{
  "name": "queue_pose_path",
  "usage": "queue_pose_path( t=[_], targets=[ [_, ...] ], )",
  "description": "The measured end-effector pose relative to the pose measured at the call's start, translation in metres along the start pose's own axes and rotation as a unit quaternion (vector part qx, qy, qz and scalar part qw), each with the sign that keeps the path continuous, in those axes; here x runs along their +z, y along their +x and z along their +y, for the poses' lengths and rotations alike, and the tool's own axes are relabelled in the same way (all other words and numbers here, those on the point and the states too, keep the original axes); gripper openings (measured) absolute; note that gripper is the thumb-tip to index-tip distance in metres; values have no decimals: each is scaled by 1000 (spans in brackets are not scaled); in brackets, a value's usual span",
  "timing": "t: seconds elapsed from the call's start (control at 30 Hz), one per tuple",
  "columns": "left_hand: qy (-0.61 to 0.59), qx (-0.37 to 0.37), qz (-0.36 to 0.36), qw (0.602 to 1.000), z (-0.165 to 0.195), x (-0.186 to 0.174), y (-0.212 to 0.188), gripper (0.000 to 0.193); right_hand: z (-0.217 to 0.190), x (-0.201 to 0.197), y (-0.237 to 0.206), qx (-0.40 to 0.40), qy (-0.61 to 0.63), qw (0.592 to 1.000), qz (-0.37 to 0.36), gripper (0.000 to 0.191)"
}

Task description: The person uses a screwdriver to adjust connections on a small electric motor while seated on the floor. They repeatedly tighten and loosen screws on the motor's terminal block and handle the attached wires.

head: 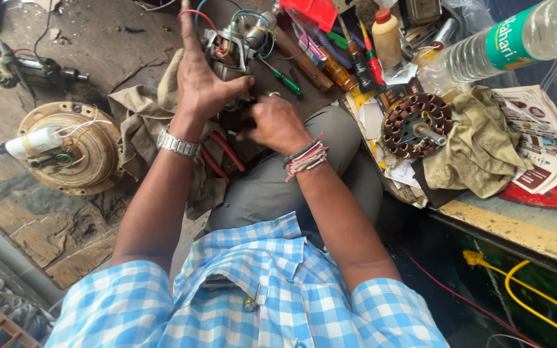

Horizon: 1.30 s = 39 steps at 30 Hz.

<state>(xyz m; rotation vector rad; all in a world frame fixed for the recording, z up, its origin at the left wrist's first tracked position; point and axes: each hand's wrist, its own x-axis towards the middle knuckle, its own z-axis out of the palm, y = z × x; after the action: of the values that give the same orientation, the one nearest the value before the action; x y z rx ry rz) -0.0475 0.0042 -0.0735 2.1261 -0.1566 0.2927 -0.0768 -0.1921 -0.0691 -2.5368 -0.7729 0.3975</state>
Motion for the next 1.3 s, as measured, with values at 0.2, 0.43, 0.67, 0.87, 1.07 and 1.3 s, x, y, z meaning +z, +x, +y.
queue_pose_path(
  t=[0.2,0.43,0.67,0.87,1.07,1.3],
  targets=[
    [-23,-41,-30,998,1,-1,4,147,-10,12,5,-99,-10,993,60,34],
    [-4,-42,-4,999,-2,0,2,146,-12,17,2,-63,-96,992,46,29],
    [22,-155,6,988,7,11,-6,142,8,-25,-9,52,157,985,50,27],
    [66,-38,100,992,19,29,-17,144,36,-29,8,91,501,813,284,14],
    [117,-8,104,988,24,35,-18,144,49,-25,16,162,548,764,299,15],
    [128,19,111,985,26,38,-19,143,44,-27,20,157,547,776,271,13]
  ],
)
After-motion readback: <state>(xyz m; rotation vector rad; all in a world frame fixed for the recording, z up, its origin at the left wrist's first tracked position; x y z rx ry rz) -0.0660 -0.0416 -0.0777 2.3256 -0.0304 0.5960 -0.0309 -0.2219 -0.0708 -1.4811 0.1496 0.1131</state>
